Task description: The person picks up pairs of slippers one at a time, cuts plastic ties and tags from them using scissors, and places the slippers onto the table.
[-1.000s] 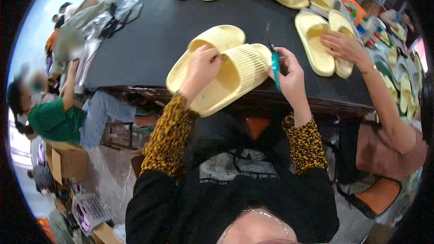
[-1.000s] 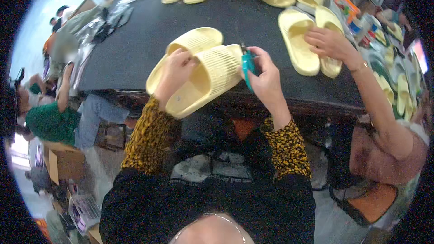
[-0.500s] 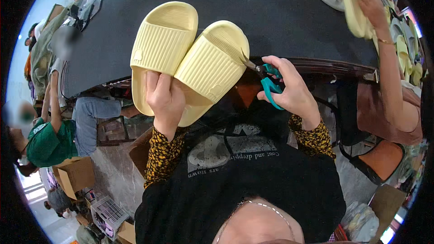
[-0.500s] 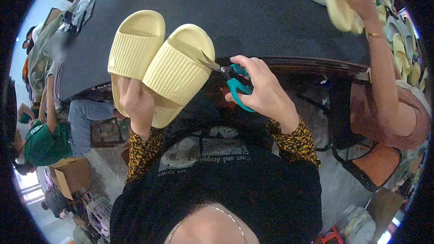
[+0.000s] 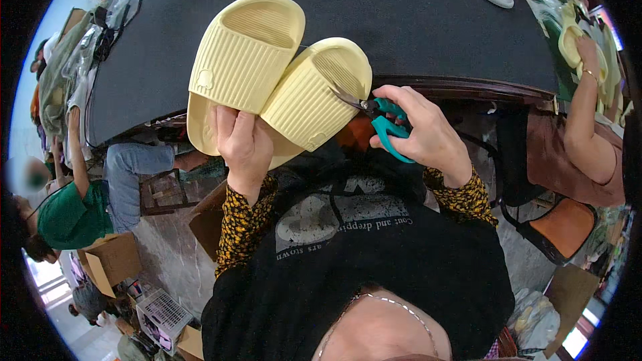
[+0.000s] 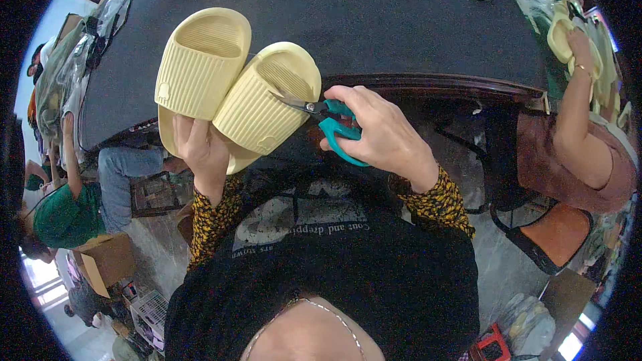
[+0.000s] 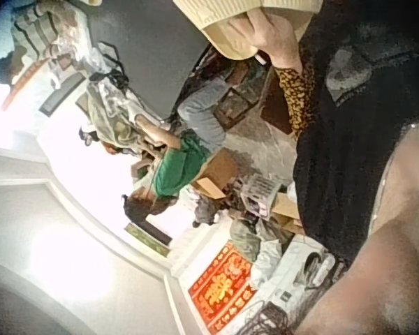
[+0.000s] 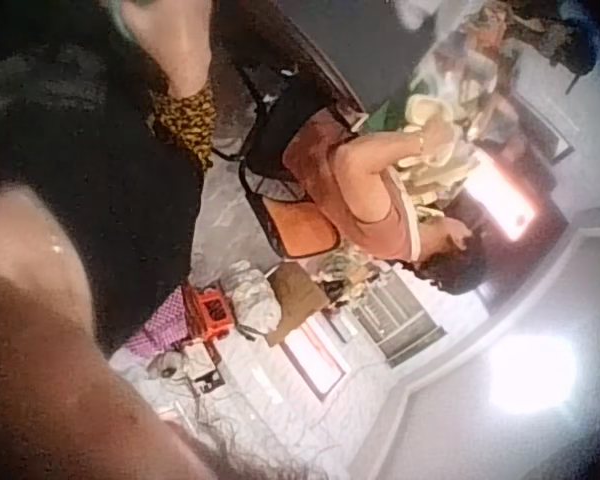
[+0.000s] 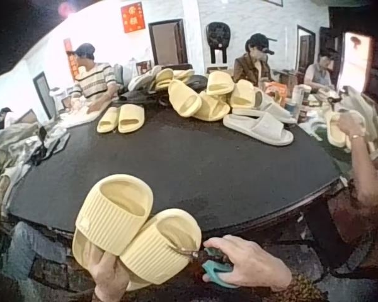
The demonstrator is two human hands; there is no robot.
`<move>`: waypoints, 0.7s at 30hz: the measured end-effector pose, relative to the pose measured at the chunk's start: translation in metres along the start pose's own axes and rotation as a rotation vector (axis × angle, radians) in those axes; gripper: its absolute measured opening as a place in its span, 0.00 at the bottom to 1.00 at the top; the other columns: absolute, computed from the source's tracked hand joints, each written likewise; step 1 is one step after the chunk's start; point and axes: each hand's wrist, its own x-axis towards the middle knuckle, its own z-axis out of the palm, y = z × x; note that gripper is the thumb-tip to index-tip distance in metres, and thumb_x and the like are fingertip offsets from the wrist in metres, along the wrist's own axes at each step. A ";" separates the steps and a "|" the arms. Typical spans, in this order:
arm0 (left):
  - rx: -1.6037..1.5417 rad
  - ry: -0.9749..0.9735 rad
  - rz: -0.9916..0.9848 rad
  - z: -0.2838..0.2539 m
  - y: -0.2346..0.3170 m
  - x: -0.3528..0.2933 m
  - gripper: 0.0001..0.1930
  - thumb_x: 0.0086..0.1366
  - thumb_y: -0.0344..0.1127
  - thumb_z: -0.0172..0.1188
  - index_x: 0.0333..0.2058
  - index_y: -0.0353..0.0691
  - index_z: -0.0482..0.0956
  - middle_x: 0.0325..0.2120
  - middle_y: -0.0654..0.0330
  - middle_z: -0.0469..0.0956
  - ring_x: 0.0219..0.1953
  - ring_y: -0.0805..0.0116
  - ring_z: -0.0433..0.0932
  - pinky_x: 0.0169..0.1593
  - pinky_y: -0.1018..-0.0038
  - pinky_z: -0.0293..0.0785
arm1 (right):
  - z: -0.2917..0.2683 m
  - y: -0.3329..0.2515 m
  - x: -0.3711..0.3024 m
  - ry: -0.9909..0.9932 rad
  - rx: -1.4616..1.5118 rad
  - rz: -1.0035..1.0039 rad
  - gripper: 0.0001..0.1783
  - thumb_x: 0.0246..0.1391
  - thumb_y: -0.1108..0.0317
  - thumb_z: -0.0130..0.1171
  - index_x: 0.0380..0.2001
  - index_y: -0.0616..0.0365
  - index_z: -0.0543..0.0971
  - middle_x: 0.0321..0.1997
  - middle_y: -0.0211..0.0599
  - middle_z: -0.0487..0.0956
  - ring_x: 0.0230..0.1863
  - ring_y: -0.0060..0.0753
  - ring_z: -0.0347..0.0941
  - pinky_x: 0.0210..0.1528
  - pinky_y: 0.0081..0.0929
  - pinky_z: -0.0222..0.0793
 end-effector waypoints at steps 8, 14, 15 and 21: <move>0.024 -0.013 0.042 -0.001 0.006 0.000 0.19 0.49 0.15 0.56 0.41 0.32 0.81 0.41 0.50 0.76 0.42 0.47 0.72 0.47 0.61 0.69 | 0.005 0.001 -0.004 0.089 -0.012 -0.074 0.29 0.42 0.63 0.73 0.47 0.61 0.73 0.39 0.44 0.78 0.36 0.40 0.79 0.37 0.30 0.76; 0.039 -0.008 0.101 0.001 0.009 0.000 0.19 0.44 0.16 0.57 0.38 0.31 0.82 0.40 0.48 0.77 0.40 0.47 0.73 0.47 0.59 0.69 | -0.004 -0.011 0.000 0.106 0.102 0.024 0.29 0.42 0.69 0.73 0.48 0.61 0.74 0.40 0.39 0.78 0.39 0.29 0.77 0.41 0.25 0.73; 0.046 0.002 0.123 0.003 0.009 0.000 0.19 0.42 0.16 0.57 0.37 0.31 0.82 0.39 0.48 0.77 0.39 0.47 0.73 0.46 0.59 0.69 | -0.007 -0.012 0.003 0.125 0.027 -0.014 0.29 0.42 0.69 0.73 0.49 0.61 0.74 0.40 0.39 0.78 0.38 0.29 0.77 0.40 0.26 0.73; 0.083 -0.004 0.145 -0.005 0.010 0.001 0.15 0.41 0.19 0.58 0.32 0.33 0.82 0.36 0.52 0.78 0.37 0.53 0.74 0.42 0.63 0.69 | -0.013 -0.024 0.031 0.152 -0.254 -0.256 0.31 0.42 0.68 0.72 0.51 0.59 0.72 0.39 0.42 0.75 0.38 0.41 0.73 0.40 0.33 0.71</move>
